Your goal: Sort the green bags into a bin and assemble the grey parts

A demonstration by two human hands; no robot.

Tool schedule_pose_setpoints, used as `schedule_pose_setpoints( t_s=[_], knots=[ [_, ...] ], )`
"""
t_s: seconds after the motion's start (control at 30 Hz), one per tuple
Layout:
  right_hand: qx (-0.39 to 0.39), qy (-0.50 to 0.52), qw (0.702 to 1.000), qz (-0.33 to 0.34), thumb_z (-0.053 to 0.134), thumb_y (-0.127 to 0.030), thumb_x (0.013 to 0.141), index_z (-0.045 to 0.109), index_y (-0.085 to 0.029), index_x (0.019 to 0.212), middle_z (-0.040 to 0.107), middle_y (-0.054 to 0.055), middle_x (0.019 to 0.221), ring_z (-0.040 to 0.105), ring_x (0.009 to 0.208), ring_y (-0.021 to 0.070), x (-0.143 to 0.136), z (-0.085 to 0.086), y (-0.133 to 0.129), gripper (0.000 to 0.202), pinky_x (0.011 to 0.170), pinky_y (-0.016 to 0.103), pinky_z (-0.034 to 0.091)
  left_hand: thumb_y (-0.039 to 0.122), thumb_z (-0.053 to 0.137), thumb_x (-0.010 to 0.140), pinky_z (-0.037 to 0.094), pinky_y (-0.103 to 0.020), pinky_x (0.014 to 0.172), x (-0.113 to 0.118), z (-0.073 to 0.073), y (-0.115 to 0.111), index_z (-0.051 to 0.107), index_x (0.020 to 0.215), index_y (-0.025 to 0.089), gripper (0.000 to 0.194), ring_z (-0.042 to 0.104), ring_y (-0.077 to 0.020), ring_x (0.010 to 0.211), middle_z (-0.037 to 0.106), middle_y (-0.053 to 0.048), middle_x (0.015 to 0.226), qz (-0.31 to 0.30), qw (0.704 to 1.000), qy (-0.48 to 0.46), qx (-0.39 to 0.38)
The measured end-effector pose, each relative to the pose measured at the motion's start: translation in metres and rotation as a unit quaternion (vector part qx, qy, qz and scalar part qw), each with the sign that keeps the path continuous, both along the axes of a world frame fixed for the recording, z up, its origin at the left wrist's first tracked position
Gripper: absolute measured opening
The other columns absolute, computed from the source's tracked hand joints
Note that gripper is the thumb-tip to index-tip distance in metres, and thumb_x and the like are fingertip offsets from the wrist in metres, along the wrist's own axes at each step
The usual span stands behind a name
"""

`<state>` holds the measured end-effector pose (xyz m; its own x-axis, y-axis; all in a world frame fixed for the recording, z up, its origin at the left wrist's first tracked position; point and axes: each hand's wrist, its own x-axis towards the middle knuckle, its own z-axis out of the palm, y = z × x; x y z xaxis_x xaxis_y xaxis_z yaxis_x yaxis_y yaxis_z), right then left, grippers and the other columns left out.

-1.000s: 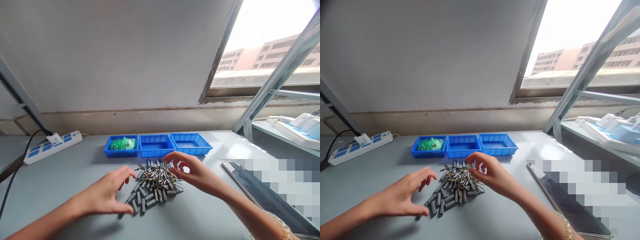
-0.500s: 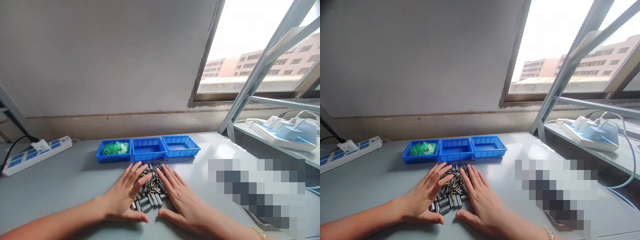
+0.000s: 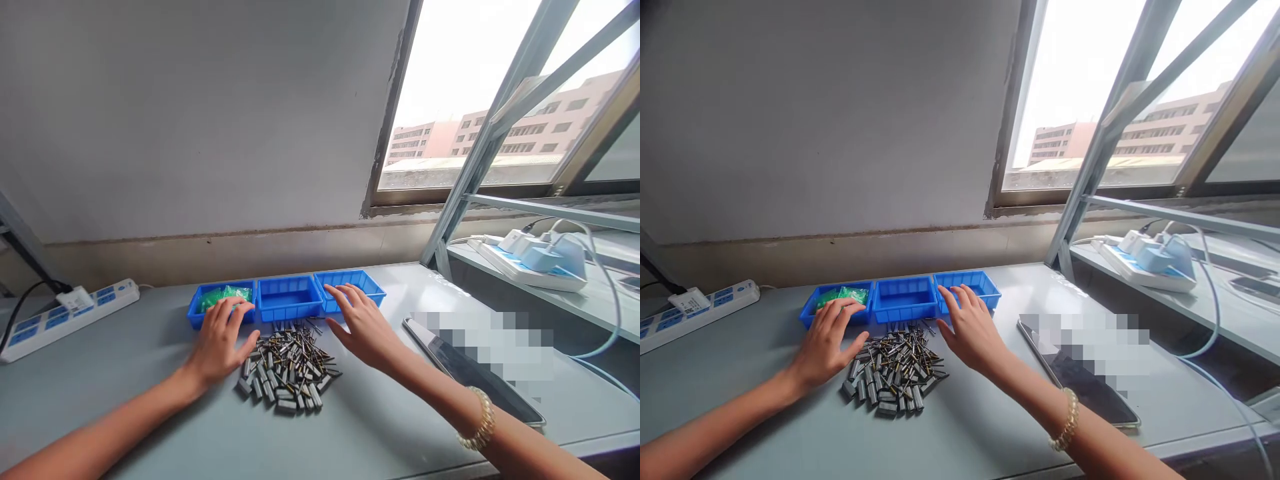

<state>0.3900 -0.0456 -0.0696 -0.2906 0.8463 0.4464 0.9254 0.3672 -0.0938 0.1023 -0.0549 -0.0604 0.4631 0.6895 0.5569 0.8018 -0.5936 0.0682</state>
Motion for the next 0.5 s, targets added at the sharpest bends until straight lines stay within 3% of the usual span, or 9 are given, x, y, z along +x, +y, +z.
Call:
schedule_pose_setpoints(
  t_s=[0.1, 0.27, 0.5],
  knots=[
    [-0.017, -0.015, 1.000, -0.008, 0.043, -0.029, 0.091, 0.037, -0.019, 0.143, 0.054, 0.019, 0.130, 0.045, 0.126, 0.0374, -0.006, 0.000, 0.011, 0.054, 0.102, 0.062, 0.033, 0.025, 0.054, 0.085, 0.040, -0.050, 0.091, 0.003, 0.007, 0.012, 0.052, 0.117, 0.021, 0.032, 0.054, -0.0329, 0.107, 0.060, -0.011, 0.112, 0.049, 0.999, -0.007, -0.015],
    [-0.041, -0.042, 0.998, 0.019, 0.040, -0.019, 0.089, 0.048, -0.020, 0.134, 0.051, 0.019, 0.134, 0.046, 0.126, 0.0338, -0.016, -0.003, 0.012, 0.045, 0.104, 0.066, 0.026, 0.024, 0.055, 0.084, 0.038, -0.050, 0.087, 0.014, 0.012, 0.014, 0.055, 0.114, 0.026, 0.030, 0.059, -0.0304, 0.097, 0.068, -0.006, 0.102, 0.062, 0.997, 0.002, -0.048],
    [-0.063, -0.048, 0.996, 0.049, 0.042, -0.019, 0.089, 0.048, -0.017, 0.134, 0.047, 0.021, 0.138, 0.042, 0.130, 0.0345, -0.023, 0.002, 0.008, 0.045, 0.106, 0.065, 0.022, 0.013, 0.047, 0.083, 0.035, -0.054, 0.087, 0.004, -0.001, 0.008, 0.048, 0.117, 0.018, 0.034, 0.060, -0.0308, 0.096, 0.066, -0.010, 0.095, 0.082, 0.994, -0.041, -0.052]
  ],
)
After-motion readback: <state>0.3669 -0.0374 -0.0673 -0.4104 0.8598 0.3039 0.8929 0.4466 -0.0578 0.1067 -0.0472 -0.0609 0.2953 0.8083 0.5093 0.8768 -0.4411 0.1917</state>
